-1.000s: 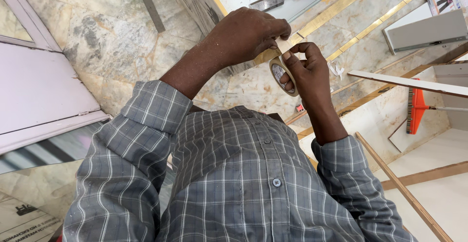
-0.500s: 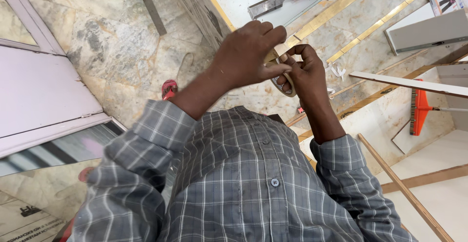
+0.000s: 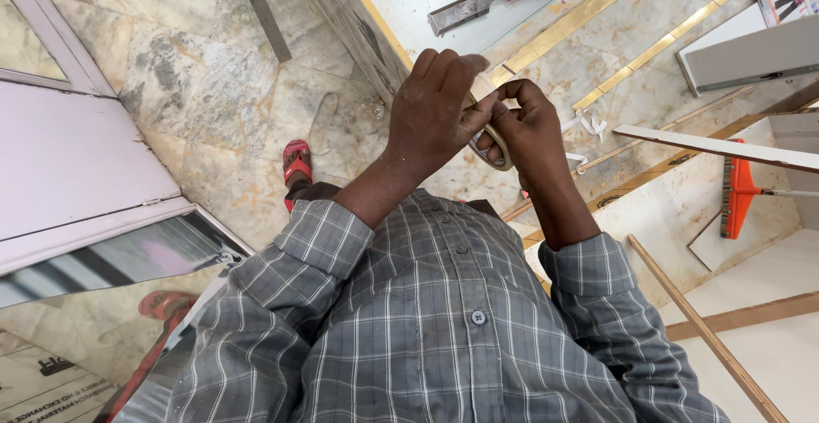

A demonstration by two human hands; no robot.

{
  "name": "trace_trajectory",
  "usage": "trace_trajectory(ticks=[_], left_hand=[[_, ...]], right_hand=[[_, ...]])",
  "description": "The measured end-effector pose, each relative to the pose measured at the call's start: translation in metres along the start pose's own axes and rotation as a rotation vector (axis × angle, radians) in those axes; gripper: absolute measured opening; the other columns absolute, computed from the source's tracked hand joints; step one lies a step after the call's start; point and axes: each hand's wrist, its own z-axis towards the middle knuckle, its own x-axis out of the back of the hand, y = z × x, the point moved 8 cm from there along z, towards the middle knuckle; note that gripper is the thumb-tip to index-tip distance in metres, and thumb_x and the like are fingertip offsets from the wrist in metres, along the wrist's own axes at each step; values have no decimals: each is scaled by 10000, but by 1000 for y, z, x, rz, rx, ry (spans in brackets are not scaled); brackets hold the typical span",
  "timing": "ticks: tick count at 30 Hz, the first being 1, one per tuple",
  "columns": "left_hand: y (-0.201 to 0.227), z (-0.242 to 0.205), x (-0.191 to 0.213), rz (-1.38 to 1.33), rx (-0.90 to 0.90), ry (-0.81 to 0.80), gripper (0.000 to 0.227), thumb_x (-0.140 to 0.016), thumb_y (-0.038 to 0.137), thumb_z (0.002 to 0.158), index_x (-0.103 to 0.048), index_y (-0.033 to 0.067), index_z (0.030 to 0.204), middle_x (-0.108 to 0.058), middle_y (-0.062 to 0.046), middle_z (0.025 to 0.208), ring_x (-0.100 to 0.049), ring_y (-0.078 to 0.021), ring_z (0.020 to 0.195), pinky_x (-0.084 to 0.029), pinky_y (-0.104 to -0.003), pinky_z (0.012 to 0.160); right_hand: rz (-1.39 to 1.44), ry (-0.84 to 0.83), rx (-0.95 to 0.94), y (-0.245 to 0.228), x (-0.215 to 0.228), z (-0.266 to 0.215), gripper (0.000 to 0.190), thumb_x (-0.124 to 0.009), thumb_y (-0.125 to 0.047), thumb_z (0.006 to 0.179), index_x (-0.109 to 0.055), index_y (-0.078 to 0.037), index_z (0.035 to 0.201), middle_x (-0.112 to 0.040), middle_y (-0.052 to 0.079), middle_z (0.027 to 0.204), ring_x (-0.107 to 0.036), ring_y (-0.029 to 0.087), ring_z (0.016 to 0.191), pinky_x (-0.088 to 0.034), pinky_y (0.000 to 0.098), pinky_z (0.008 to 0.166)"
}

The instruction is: The person applies masking tape to the edges of a wooden frame. They repeatedly pull tape from a roll, press it onto the frame, and smooth it down by hand.

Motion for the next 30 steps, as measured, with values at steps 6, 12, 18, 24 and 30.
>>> trace_trajectory(ticks=[6, 12, 18, 24, 30], left_hand=[[-6, -6, -5, -69, 41, 43, 565, -851, 220, 900, -498, 86, 1320, -566, -69, 1081, -548, -249, 988, -503, -404, 837], [-19, -15, -16, -175, 202, 58, 553, -846, 285, 926, -493, 73, 1295, -522, -85, 1108, -577, -215, 1030, -537, -372, 857], [-25, -19, -23, -108, 328, 48, 466, -865, 321, 869, -548, 85, 1117, -532, -64, 1058, -582, -224, 982, -511, -397, 818], [-24, -18, -22, -75, 280, 72, 448, -855, 311, 867, -540, 69, 1073, -542, -69, 1053, -575, -254, 994, -505, -401, 802], [-25, -17, -19, -39, 199, 84, 460, -877, 324, 871, -542, 63, 1048, -524, -88, 1015, -581, -254, 929, -489, -409, 772]], right_hand=[[37, -32, -5, 7, 2, 5, 189, -606, -154, 1037, -582, -6, 1152, -700, 84, 799, -659, 100, 601, -508, 224, 488], [88, -55, -30, 14, 1, 9, 215, -617, -186, 1042, -586, -9, 1161, -704, 88, 808, -665, 108, 602, -519, 219, 480], [230, -111, 6, 13, -4, 5, 187, -599, -157, 1032, -585, -20, 1157, -713, 80, 864, -688, 101, 653, -542, 214, 504], [236, -127, -1, 24, 0, 8, 162, -595, -157, 1060, -639, -2, 1045, -718, 113, 866, -688, 122, 665, -529, 229, 509], [726, -258, -320, 93, 3, 31, 137, -558, -150, 1061, -616, -35, 1108, -681, 90, 806, -641, 130, 593, -500, 232, 482]])
